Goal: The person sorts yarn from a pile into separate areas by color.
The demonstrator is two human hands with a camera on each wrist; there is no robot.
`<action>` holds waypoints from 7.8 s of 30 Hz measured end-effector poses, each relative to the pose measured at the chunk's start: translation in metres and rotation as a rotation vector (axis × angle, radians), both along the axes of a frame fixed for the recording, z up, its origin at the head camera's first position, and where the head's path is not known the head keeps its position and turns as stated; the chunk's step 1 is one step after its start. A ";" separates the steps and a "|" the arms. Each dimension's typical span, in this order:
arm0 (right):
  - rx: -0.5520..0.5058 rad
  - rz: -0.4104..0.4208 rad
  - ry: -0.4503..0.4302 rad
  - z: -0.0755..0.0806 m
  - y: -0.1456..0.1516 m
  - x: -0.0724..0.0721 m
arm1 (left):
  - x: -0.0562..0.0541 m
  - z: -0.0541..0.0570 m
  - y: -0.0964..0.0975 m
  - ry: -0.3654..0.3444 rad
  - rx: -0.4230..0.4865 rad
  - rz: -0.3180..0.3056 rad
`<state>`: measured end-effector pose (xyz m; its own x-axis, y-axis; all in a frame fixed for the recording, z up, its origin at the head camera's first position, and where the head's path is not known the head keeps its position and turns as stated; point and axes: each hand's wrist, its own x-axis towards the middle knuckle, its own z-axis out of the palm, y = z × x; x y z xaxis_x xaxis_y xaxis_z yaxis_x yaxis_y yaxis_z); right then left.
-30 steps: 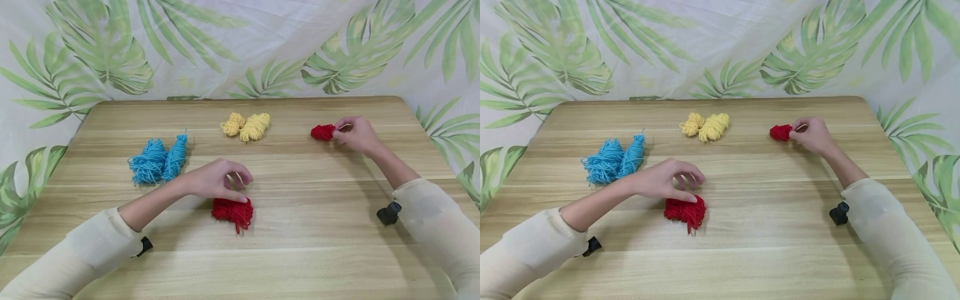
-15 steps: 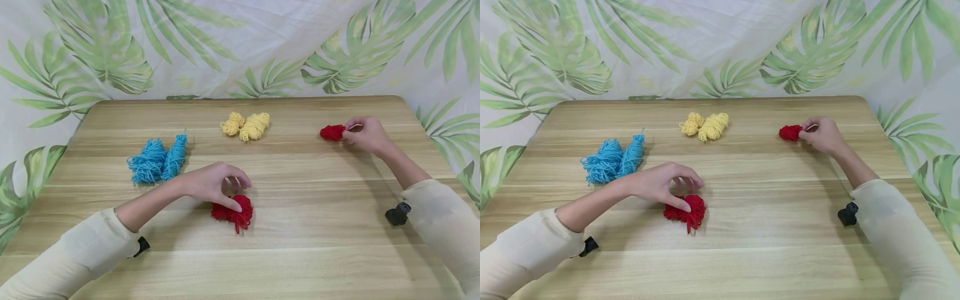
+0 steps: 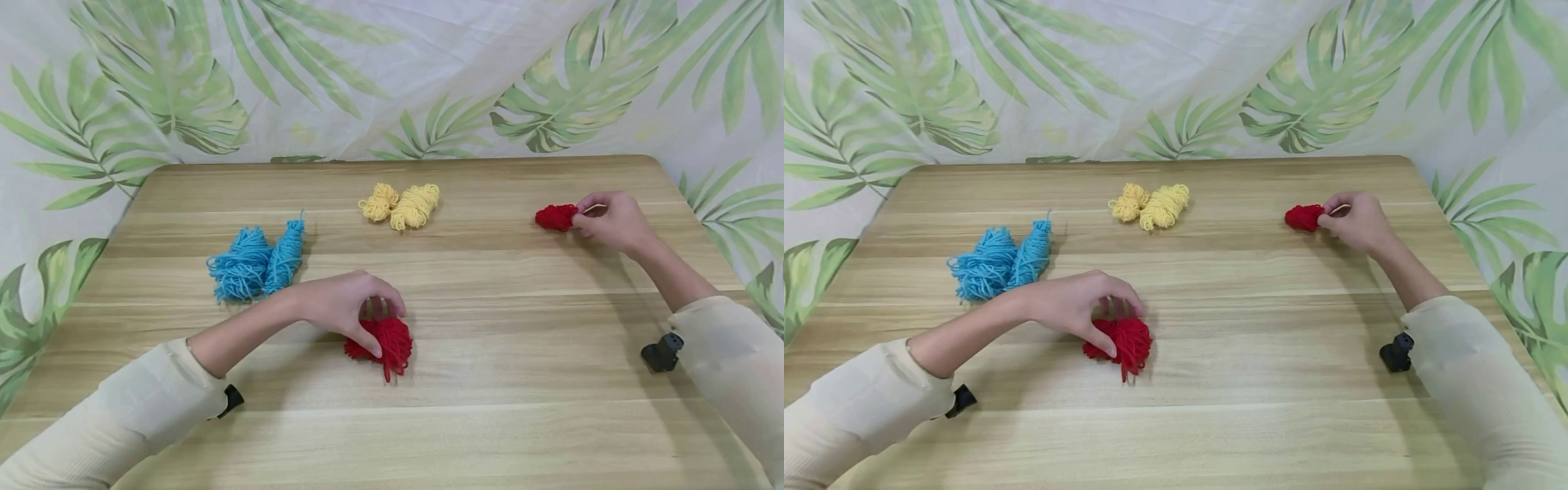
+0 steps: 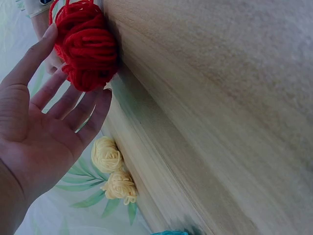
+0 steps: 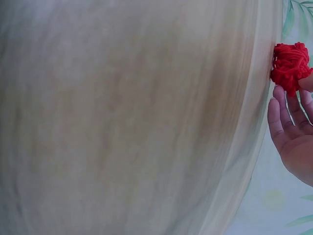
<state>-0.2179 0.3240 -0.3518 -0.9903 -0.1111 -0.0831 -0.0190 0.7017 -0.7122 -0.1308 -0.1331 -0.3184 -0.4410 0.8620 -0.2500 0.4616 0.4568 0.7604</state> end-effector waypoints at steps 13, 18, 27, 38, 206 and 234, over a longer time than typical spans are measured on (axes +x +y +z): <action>0.010 -0.001 -0.009 -0.001 0.003 -0.001 | -0.003 -0.004 0.006 -0.003 -0.031 -0.051; 0.009 -0.004 -0.009 -0.002 0.003 -0.001 | -0.005 -0.004 0.008 -0.004 -0.046 -0.054; 0.007 -0.003 -0.029 0.000 0.004 0.000 | -0.008 -0.004 0.012 -0.021 -0.038 -0.057; -0.009 0.000 -0.022 0.000 0.004 0.000 | -0.010 -0.003 0.015 -0.018 -0.017 -0.046; 0.139 0.193 0.000 0.010 0.004 0.020 | -0.108 -0.025 0.206 0.122 0.091 0.549; 0.137 0.179 -0.012 0.011 0.004 0.019 | -0.105 -0.028 0.216 0.129 0.069 0.605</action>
